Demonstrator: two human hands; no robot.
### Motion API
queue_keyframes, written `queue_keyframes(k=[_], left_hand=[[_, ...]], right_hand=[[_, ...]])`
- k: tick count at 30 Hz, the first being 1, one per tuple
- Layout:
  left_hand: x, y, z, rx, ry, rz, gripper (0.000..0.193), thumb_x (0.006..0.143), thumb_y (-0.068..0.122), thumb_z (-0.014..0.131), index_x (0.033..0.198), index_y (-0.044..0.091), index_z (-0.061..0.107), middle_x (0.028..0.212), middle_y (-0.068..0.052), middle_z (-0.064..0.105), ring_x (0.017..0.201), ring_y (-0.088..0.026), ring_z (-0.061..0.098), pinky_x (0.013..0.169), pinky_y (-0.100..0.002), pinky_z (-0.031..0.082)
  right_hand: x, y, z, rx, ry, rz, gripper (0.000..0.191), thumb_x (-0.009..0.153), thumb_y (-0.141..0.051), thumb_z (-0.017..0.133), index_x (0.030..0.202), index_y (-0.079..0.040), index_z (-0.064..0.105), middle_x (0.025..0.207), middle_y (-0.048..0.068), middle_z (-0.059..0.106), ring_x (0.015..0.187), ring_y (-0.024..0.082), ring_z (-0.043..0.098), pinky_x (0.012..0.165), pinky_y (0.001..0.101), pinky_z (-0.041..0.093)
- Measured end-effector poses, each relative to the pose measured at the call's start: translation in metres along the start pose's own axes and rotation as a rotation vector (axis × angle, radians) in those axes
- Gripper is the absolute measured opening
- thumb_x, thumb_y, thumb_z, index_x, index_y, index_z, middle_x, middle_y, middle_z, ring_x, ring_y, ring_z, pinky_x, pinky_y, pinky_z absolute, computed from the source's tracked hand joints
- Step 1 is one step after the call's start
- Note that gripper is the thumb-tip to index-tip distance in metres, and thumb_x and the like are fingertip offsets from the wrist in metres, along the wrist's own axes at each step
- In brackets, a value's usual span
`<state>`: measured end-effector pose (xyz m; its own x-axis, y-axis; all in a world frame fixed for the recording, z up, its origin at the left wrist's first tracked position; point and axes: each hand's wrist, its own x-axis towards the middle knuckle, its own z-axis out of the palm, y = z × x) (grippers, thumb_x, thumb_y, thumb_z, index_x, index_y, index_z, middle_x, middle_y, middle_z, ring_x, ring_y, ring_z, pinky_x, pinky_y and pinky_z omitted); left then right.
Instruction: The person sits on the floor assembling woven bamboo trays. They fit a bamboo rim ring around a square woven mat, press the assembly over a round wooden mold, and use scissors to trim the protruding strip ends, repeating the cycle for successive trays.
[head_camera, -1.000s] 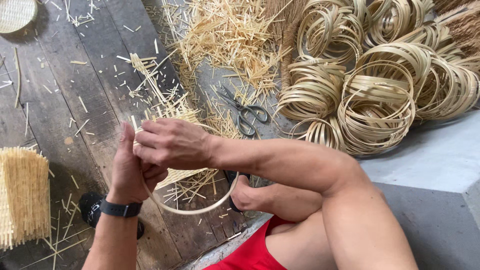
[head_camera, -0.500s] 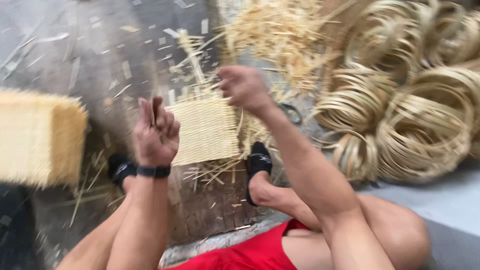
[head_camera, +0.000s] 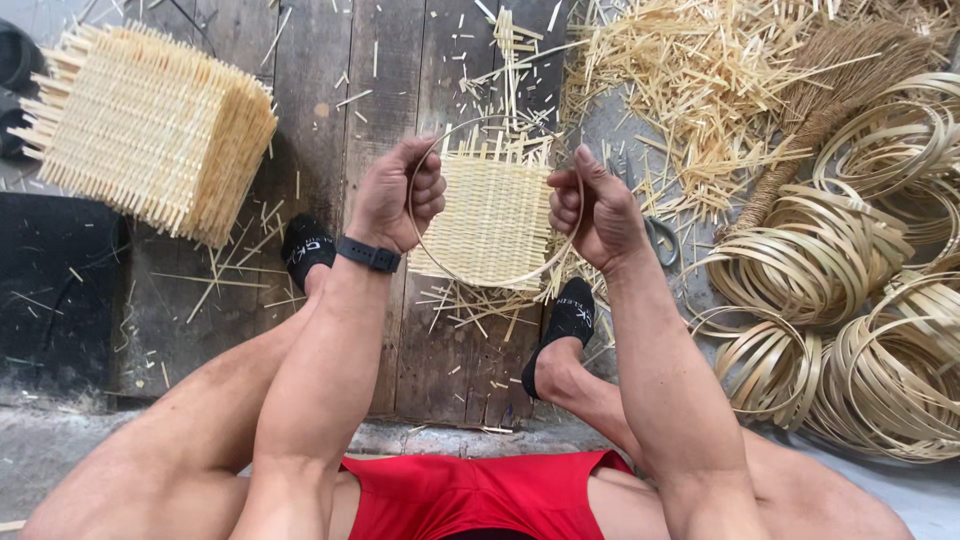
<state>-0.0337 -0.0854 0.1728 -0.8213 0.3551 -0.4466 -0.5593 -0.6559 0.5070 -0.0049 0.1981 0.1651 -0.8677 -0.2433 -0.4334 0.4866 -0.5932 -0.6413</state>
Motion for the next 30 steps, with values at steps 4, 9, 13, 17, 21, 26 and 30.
queue_keyframes(k=[4, 9, 13, 17, 21, 26, 30], left_hand=[[-0.002, 0.001, 0.001, 0.312, 0.107, -0.076, 0.024, 0.096, 0.023, 0.065, 0.076, 0.01, 0.061, 0.058, 0.002, 0.054, 0.044, -0.006, 0.042, 0.039, -0.023, 0.033], [0.0, -0.007, 0.005, 0.333, 0.133, -0.035, 0.034, 0.095, 0.02, 0.072, 0.067, 0.011, 0.056, 0.05, 0.006, 0.045, 0.036, -0.004, 0.034, 0.031, -0.023, 0.024], [-0.002, -0.003, -0.002, 0.338, 0.133, -0.013, 0.027, 0.093, 0.028, 0.072, 0.075, 0.011, 0.062, 0.055, 0.004, 0.053, 0.04, -0.004, 0.038, 0.034, -0.022, 0.028], [-0.008, -0.014, -0.009, 0.117, 0.181, 0.03, 0.041, 0.091, 0.046, 0.065, 0.085, 0.006, 0.07, 0.058, 0.001, 0.058, 0.046, -0.009, 0.049, 0.043, -0.022, 0.04], [-0.001, -0.067, -0.011, -0.295, 0.316, 0.179, 0.041, 0.093, 0.047, 0.066, 0.078, 0.009, 0.065, 0.056, 0.001, 0.052, 0.048, -0.011, 0.047, 0.045, -0.025, 0.039], [0.016, -0.07, -0.042, -0.518, 0.315, 0.325, 0.048, 0.094, 0.039, 0.072, 0.059, 0.014, 0.051, 0.05, 0.005, 0.039, 0.042, -0.008, 0.034, 0.036, -0.024, 0.025], [0.022, -0.054, -0.053, -0.592, 0.195, 0.319, 0.051, 0.095, 0.035, 0.072, 0.055, 0.014, 0.049, 0.048, 0.005, 0.035, 0.039, -0.008, 0.029, 0.034, -0.025, 0.022]], right_hand=[[0.0, 0.005, -0.003, -0.102, -0.052, 0.013, 0.041, 0.098, -0.039, 0.072, 0.075, -0.005, 0.067, 0.053, -0.003, 0.043, 0.046, 0.01, 0.037, 0.042, 0.0256, 0.029], [0.002, 0.004, -0.011, -0.2, -0.061, 0.054, 0.049, 0.102, -0.038, 0.072, 0.062, -0.016, 0.052, 0.051, -0.006, 0.038, 0.044, 0.008, 0.033, 0.038, 0.0243, 0.025], [0.001, 0.012, -0.013, -0.165, -0.072, -0.018, 0.043, 0.103, -0.041, 0.068, 0.073, -0.011, 0.061, 0.059, -0.003, 0.045, 0.05, 0.009, 0.039, 0.045, 0.0257, 0.031], [0.003, 0.029, -0.007, 0.039, 0.082, -0.144, 0.041, 0.103, -0.042, 0.065, 0.081, -0.007, 0.068, 0.06, -0.004, 0.046, 0.052, 0.008, 0.042, 0.045, 0.0236, 0.033], [0.011, 0.045, 0.002, 0.216, 0.135, -0.273, 0.038, 0.104, -0.039, 0.059, 0.091, -0.005, 0.071, 0.065, -0.003, 0.048, 0.058, 0.009, 0.047, 0.052, 0.0252, 0.04], [0.005, 0.069, 0.007, 0.232, 0.02, -0.14, 0.042, 0.104, -0.044, 0.054, 0.084, -0.008, 0.063, 0.071, 0.002, 0.054, 0.069, 0.018, 0.057, 0.072, 0.0389, 0.052], [0.0, 0.077, 0.009, 0.286, -0.14, -0.161, 0.048, 0.111, -0.048, 0.051, 0.082, -0.01, 0.055, 0.074, 0.003, 0.051, 0.075, 0.021, 0.057, 0.079, 0.0414, 0.052]])
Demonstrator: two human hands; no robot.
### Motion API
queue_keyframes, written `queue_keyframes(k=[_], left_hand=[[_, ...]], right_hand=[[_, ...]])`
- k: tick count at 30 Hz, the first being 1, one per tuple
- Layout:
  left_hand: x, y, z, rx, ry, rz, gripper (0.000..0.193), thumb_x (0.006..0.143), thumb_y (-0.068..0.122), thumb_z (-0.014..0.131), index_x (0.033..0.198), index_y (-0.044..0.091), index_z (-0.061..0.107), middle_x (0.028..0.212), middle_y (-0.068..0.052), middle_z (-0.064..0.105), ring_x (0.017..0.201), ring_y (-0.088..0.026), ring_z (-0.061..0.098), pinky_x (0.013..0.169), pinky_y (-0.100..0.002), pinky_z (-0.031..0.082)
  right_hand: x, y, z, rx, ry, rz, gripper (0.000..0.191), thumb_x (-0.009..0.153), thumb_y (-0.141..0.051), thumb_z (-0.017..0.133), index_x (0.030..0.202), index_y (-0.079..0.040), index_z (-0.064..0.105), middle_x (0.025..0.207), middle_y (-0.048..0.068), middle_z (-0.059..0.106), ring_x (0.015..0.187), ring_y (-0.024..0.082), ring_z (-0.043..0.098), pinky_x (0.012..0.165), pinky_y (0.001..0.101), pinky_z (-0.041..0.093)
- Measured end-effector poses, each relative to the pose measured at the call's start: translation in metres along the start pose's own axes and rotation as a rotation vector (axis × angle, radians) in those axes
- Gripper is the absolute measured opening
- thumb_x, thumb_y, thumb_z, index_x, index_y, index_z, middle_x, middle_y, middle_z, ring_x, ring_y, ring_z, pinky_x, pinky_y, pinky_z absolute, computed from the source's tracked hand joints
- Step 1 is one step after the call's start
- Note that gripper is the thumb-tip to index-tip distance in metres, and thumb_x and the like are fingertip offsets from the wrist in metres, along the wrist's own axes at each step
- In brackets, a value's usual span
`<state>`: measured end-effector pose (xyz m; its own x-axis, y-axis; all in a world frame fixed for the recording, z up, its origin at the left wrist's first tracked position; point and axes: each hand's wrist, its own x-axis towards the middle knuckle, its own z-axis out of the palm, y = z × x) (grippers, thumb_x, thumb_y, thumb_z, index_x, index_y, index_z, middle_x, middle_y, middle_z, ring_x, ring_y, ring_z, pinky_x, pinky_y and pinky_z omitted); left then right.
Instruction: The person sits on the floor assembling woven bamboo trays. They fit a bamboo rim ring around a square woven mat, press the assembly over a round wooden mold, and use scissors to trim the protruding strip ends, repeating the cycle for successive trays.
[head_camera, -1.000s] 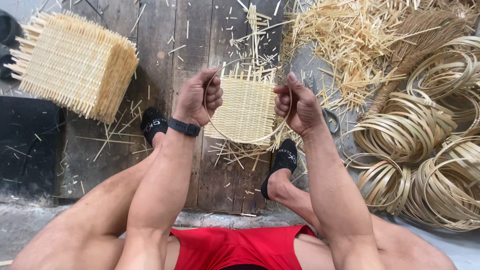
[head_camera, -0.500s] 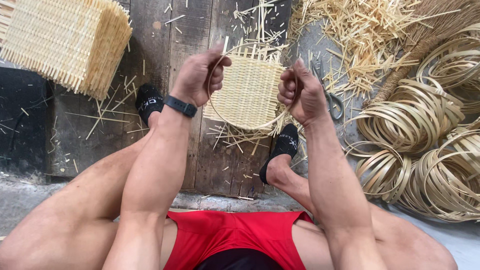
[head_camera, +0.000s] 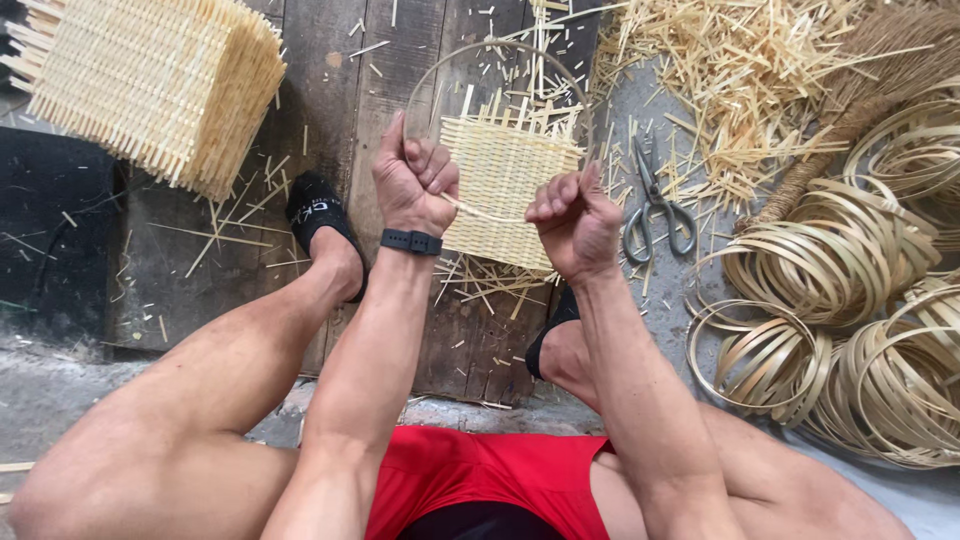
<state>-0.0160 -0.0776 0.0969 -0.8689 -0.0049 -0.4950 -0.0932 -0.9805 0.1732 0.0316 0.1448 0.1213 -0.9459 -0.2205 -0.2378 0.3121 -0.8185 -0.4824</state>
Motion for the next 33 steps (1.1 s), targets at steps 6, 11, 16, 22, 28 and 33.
queue_keyframes(k=[6, 11, 16, 22, 28, 33], left_hand=[[-0.015, -0.001, 0.011, -0.02, -0.026, -0.09, 0.043, 0.095, 0.038, 0.07, 0.064, 0.01, 0.059, 0.053, 0.002, 0.043, 0.047, -0.011, 0.038, 0.039, -0.025, 0.028], [-0.02, 0.005, 0.001, 0.195, 0.094, -0.017, 0.019, 0.082, 0.015, 0.065, 0.096, 0.005, 0.073, 0.075, -0.006, 0.064, 0.064, -0.015, 0.058, 0.053, -0.027, 0.047], [-0.001, -0.008, -0.037, 0.787, 0.137, 0.22, 0.027, 0.085, 0.012, 0.076, 0.111, 0.006, 0.077, 0.088, -0.005, 0.074, 0.069, -0.011, 0.062, 0.056, -0.026, 0.05], [0.04, -0.01, -0.083, 1.814, 0.156, 0.483, 0.02, 0.08, 0.012, 0.082, 0.1, 0.009, 0.082, 0.088, -0.011, 0.078, 0.073, -0.018, 0.072, 0.072, -0.031, 0.058], [0.047, -0.008, -0.105, 1.941, 0.123, 0.451, 0.02, 0.077, 0.007, 0.081, 0.096, 0.009, 0.082, 0.083, -0.012, 0.076, 0.072, -0.02, 0.073, 0.071, -0.032, 0.057], [0.053, -0.002, -0.116, 1.899, 0.145, 0.395, 0.016, 0.077, 0.005, 0.081, 0.093, 0.007, 0.081, 0.08, -0.009, 0.078, 0.069, -0.017, 0.075, 0.071, -0.029, 0.06]], right_hand=[[0.003, -0.018, 0.006, -0.197, 0.194, -0.04, 0.04, 0.097, -0.038, 0.053, 0.107, -0.005, 0.072, 0.081, 0.008, 0.067, 0.079, 0.021, 0.069, 0.077, 0.043, 0.061], [0.015, -0.033, -0.013, -0.711, 0.357, -0.097, 0.022, 0.097, -0.008, 0.069, 0.118, -0.001, 0.072, 0.087, 0.007, 0.071, 0.071, 0.012, 0.068, 0.063, 0.0313, 0.062], [0.025, -0.017, -0.058, -1.07, 0.513, -0.107, 0.018, 0.091, -0.007, 0.077, 0.107, 0.001, 0.077, 0.089, 0.007, 0.077, 0.07, 0.009, 0.071, 0.06, 0.0258, 0.061], [0.041, 0.013, -0.107, -1.454, 0.643, -0.044, 0.02, 0.082, -0.011, 0.083, 0.1, -0.003, 0.079, 0.083, 0.009, 0.077, 0.067, 0.013, 0.07, 0.062, 0.0288, 0.057], [0.038, 0.029, -0.126, -1.579, 0.611, -0.131, 0.018, 0.082, -0.012, 0.083, 0.099, -0.005, 0.08, 0.082, 0.009, 0.077, 0.072, 0.017, 0.073, 0.072, 0.0305, 0.058], [0.034, 0.031, -0.128, -1.647, 0.548, -0.205, 0.014, 0.083, -0.013, 0.084, 0.096, -0.006, 0.082, 0.082, 0.011, 0.076, 0.072, 0.02, 0.072, 0.071, 0.0337, 0.057]])
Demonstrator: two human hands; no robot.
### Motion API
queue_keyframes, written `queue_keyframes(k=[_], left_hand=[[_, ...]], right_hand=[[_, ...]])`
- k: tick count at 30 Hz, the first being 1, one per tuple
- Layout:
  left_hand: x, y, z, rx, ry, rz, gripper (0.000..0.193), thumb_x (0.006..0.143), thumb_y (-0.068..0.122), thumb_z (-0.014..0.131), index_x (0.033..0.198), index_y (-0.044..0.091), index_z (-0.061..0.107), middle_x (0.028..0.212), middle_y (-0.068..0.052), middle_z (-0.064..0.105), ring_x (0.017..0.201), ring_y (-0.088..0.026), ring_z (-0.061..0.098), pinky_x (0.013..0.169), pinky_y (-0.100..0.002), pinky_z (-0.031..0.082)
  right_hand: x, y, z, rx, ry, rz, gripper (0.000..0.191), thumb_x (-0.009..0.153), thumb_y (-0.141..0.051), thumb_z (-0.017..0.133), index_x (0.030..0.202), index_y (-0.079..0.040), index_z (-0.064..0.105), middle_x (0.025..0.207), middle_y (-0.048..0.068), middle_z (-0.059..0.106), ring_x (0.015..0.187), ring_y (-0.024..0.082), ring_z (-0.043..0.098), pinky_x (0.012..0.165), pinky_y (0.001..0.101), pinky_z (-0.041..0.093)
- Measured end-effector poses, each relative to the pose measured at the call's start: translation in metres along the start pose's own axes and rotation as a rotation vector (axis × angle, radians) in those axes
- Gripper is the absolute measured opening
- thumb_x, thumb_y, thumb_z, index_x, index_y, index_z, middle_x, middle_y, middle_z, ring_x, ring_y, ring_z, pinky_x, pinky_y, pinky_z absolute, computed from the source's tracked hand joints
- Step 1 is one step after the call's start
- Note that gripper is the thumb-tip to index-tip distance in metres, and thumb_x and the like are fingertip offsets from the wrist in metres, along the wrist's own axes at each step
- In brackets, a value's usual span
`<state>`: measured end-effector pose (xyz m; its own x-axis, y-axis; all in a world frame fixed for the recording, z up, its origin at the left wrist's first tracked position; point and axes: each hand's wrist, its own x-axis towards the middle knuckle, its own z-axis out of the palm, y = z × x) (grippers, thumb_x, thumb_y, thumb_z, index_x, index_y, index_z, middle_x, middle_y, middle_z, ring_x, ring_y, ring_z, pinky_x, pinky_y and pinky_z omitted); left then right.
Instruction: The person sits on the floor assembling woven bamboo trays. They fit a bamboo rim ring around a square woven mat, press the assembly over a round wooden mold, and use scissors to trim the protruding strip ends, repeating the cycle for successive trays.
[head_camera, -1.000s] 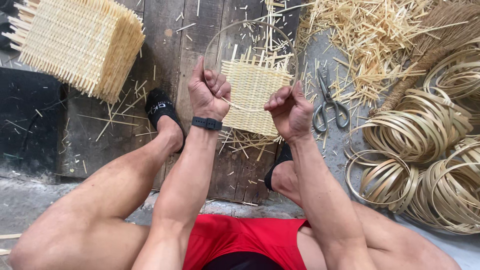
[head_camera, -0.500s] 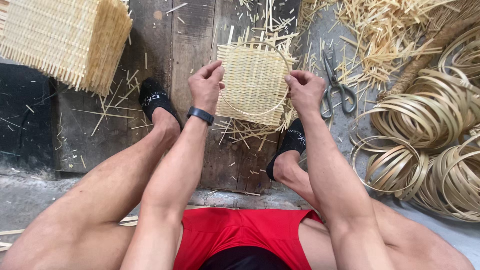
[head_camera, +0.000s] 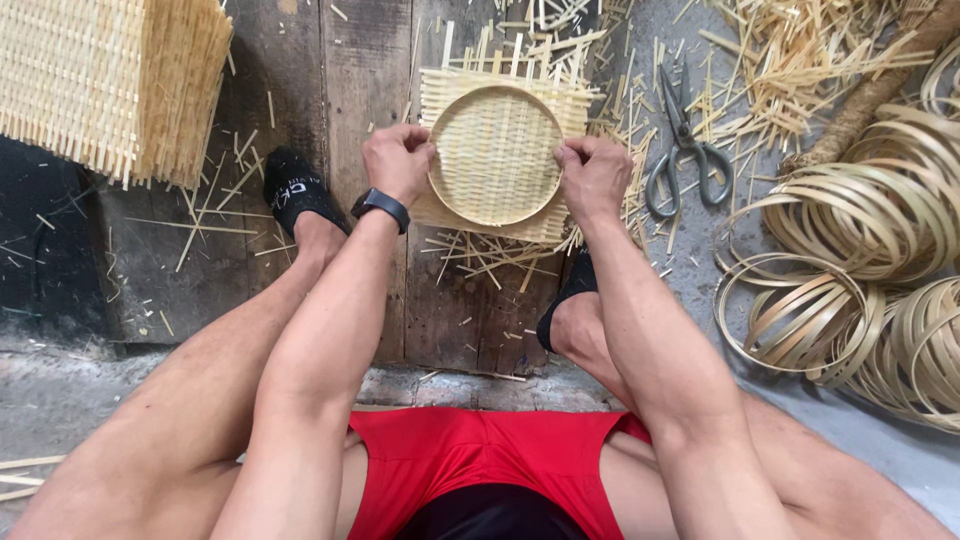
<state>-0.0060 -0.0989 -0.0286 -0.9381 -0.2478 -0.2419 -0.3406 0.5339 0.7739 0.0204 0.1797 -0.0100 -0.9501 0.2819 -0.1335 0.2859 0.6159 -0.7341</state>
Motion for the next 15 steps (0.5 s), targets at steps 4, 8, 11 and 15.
queue_keyframes(k=[4, 8, 11, 15], left_hand=[[0.003, -0.006, 0.0, 0.006, -0.012, -0.023, 0.019, 0.072, 0.007, 0.088, 0.09, 0.005, 0.081, 0.08, -0.009, 0.078, 0.069, -0.016, 0.075, 0.07, -0.029, 0.06], [0.001, -0.006, 0.0, 0.066, 0.009, -0.033, 0.019, 0.07, 0.008, 0.089, 0.088, 0.006, 0.082, 0.08, -0.01, 0.079, 0.07, -0.016, 0.075, 0.072, -0.029, 0.06], [0.0, -0.005, 0.001, 0.087, 0.023, -0.055, 0.02, 0.069, 0.009, 0.091, 0.087, 0.007, 0.082, 0.08, -0.01, 0.079, 0.07, -0.016, 0.075, 0.073, -0.03, 0.06], [0.002, -0.005, 0.0, -0.029, -0.007, -0.199, 0.02, 0.069, 0.009, 0.089, 0.088, 0.01, 0.083, 0.08, -0.006, 0.08, 0.071, -0.013, 0.076, 0.07, -0.028, 0.062]], right_hand=[[0.003, -0.001, 0.004, -0.013, -0.007, 0.021, 0.01, 0.083, -0.012, 0.083, 0.091, -0.006, 0.082, 0.08, 0.011, 0.076, 0.071, 0.02, 0.072, 0.072, 0.0344, 0.057], [0.012, -0.004, 0.004, 0.015, -0.034, 0.087, 0.011, 0.081, -0.014, 0.084, 0.089, -0.007, 0.081, 0.078, 0.01, 0.077, 0.069, 0.018, 0.073, 0.071, 0.0325, 0.057], [0.016, -0.007, 0.003, 0.012, -0.047, 0.081, 0.01, 0.08, -0.014, 0.084, 0.088, -0.008, 0.082, 0.076, 0.009, 0.076, 0.068, 0.017, 0.072, 0.071, 0.0316, 0.057], [0.015, -0.011, 0.003, -0.01, -0.07, 0.105, 0.008, 0.082, -0.015, 0.083, 0.088, -0.01, 0.082, 0.075, 0.007, 0.077, 0.068, 0.016, 0.072, 0.07, 0.0312, 0.056]])
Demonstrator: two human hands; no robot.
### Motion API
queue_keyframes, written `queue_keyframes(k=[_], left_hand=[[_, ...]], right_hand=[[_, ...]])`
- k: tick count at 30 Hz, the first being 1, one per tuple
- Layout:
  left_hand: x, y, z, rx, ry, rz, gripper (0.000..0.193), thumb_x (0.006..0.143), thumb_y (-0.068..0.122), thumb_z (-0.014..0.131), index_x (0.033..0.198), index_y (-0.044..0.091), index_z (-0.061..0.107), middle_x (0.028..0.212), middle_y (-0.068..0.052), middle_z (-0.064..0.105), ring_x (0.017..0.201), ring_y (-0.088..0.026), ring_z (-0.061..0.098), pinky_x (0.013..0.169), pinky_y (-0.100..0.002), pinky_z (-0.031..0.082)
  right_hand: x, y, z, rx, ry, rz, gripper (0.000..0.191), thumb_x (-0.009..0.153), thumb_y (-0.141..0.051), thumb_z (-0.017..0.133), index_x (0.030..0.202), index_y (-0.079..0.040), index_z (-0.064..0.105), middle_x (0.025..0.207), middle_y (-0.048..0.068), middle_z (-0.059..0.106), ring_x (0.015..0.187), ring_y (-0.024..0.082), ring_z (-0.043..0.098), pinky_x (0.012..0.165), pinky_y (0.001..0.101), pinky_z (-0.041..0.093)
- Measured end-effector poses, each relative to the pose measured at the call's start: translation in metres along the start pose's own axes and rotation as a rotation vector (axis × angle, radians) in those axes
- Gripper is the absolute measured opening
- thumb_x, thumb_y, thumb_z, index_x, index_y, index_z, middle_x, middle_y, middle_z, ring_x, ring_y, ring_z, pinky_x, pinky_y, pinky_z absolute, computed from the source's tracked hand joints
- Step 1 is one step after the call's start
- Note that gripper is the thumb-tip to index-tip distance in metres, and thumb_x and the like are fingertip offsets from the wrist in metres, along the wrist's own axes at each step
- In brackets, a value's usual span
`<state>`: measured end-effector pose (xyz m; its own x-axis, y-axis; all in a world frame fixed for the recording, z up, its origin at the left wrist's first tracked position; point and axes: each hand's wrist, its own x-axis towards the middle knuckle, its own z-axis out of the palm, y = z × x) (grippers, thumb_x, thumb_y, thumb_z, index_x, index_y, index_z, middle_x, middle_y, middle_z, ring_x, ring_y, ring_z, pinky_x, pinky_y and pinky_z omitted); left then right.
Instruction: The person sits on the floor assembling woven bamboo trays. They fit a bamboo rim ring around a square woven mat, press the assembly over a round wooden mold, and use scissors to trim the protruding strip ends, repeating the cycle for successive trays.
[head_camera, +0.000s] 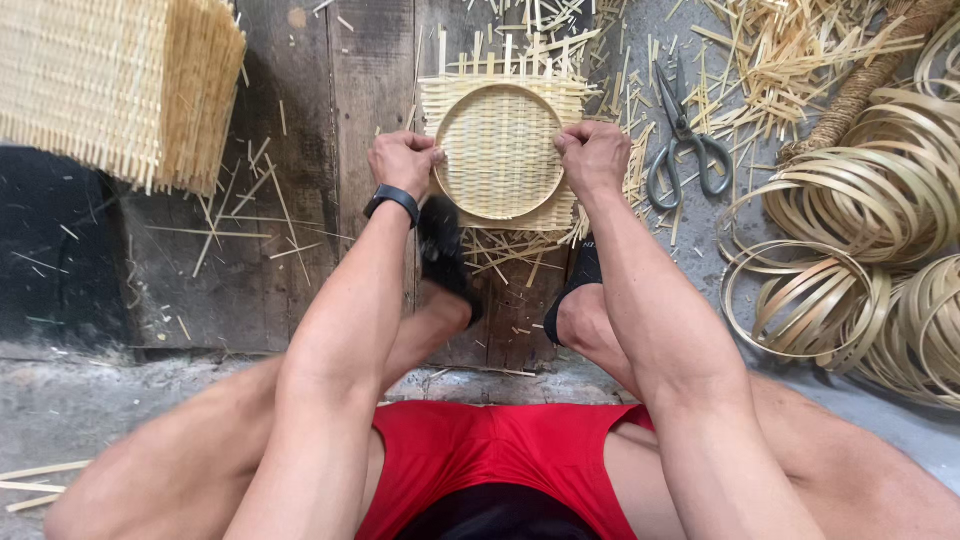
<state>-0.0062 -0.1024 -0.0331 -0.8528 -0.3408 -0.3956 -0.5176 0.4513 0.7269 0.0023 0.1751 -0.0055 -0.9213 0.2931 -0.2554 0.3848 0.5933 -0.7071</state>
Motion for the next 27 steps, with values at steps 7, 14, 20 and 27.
queue_keyframes(k=[7, 14, 20, 27], left_hand=[[0.001, 0.005, -0.004, -0.011, -0.03, -0.147, 0.018, 0.069, 0.01, 0.09, 0.085, 0.009, 0.082, 0.079, -0.006, 0.08, 0.07, -0.013, 0.075, 0.068, -0.028, 0.061], [-0.001, -0.012, 0.005, 0.019, 0.046, -0.006, 0.017, 0.068, 0.009, 0.091, 0.082, 0.007, 0.082, 0.077, -0.008, 0.079, 0.069, -0.014, 0.074, 0.07, -0.029, 0.059], [0.009, -0.028, 0.008, -0.045, -0.023, 0.005, 0.016, 0.069, 0.009, 0.09, 0.083, 0.007, 0.082, 0.079, -0.008, 0.079, 0.07, -0.013, 0.074, 0.07, -0.029, 0.06], [0.014, 0.017, -0.02, 0.258, -0.203, 0.037, 0.02, 0.069, 0.014, 0.092, 0.086, 0.009, 0.083, 0.089, -0.01, 0.079, 0.077, -0.019, 0.074, 0.08, -0.036, 0.061]], right_hand=[[-0.001, -0.004, 0.0, -0.007, 0.017, -0.007, 0.009, 0.082, -0.015, 0.083, 0.088, -0.008, 0.081, 0.073, 0.008, 0.076, 0.065, 0.015, 0.071, 0.066, 0.031, 0.056], [0.003, 0.004, -0.002, 0.016, -0.029, -0.023, 0.012, 0.081, -0.015, 0.085, 0.089, -0.007, 0.081, 0.074, 0.007, 0.077, 0.065, 0.013, 0.071, 0.064, 0.0287, 0.056], [0.014, 0.016, 0.0, 0.01, -0.043, -0.056, 0.012, 0.079, -0.013, 0.085, 0.087, -0.006, 0.081, 0.073, 0.008, 0.076, 0.063, 0.013, 0.071, 0.064, 0.0288, 0.056], [-0.005, -0.023, -0.015, -0.288, -0.092, -0.3, 0.014, 0.095, -0.019, 0.082, 0.099, -0.006, 0.081, 0.099, 0.012, 0.076, 0.097, 0.023, 0.071, 0.095, 0.0378, 0.057]])
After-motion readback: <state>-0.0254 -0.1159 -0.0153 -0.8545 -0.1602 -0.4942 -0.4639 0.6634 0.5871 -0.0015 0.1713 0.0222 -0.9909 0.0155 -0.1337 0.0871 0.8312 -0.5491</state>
